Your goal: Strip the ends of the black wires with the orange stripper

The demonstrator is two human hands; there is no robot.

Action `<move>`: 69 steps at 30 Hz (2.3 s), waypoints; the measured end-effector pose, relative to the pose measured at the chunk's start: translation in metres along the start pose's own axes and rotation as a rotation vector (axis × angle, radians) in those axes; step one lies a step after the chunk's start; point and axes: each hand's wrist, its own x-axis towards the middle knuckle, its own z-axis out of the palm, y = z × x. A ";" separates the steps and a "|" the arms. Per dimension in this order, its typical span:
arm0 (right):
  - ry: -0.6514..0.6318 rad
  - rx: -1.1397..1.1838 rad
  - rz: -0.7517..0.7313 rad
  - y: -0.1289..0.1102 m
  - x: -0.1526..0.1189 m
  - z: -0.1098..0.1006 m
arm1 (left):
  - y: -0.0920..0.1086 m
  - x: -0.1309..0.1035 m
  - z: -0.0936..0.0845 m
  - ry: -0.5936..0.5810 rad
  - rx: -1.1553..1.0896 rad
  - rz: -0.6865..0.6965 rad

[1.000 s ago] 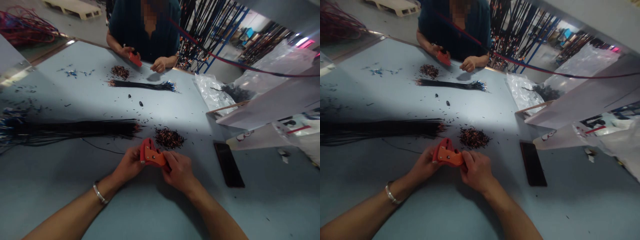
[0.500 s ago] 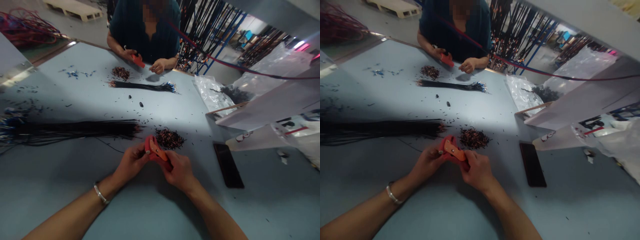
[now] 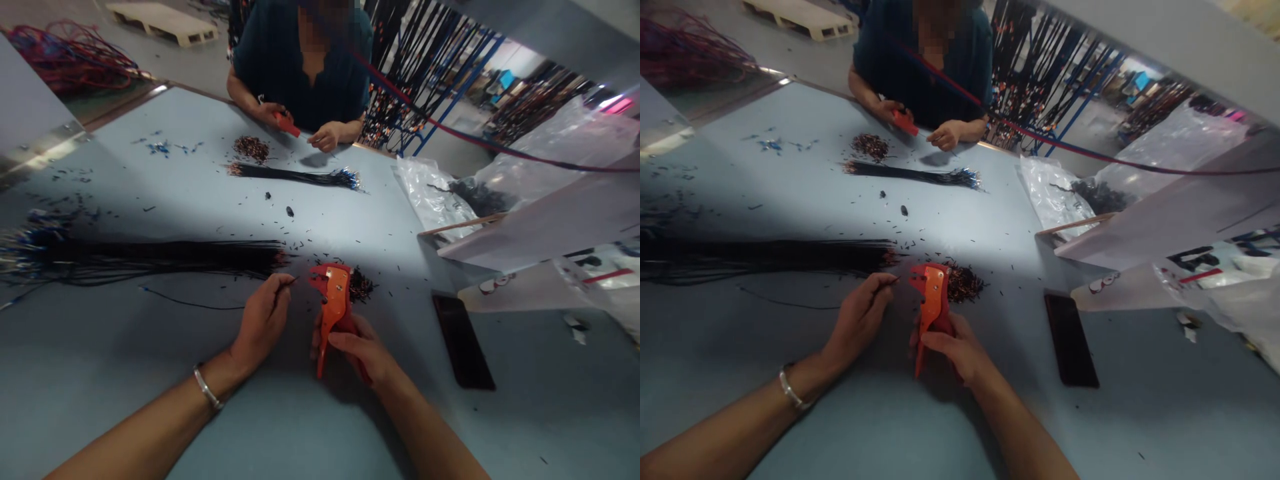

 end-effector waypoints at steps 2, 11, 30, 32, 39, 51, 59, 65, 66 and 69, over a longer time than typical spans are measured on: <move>0.005 0.014 0.014 0.001 0.001 -0.002 | -0.002 0.000 0.001 -0.010 0.009 -0.012; -0.056 0.022 0.011 0.003 -0.002 -0.005 | -0.002 -0.003 0.002 0.071 0.058 0.153; -0.171 0.005 0.010 0.001 -0.002 -0.006 | 0.002 -0.006 0.000 0.078 0.086 0.252; -0.179 0.001 0.015 0.002 -0.002 -0.006 | 0.002 -0.006 -0.001 0.073 0.067 0.260; -0.186 -0.017 0.000 0.002 -0.002 -0.006 | 0.003 -0.006 -0.002 0.065 0.009 0.297; -0.118 -0.033 0.008 0.008 -0.004 -0.005 | 0.007 -0.006 -0.005 0.080 -0.012 0.303; -0.099 -0.046 0.012 0.009 -0.003 -0.004 | 0.006 -0.007 -0.005 0.100 0.027 0.290; -0.076 -0.066 0.006 0.010 -0.004 -0.003 | 0.008 -0.008 -0.006 0.069 -0.023 0.257; -0.070 -0.065 0.007 0.010 -0.004 -0.003 | 0.008 -0.008 -0.006 0.064 -0.035 0.251; -0.060 -0.066 0.010 0.011 -0.004 -0.002 | 0.009 -0.008 -0.007 0.047 -0.064 0.236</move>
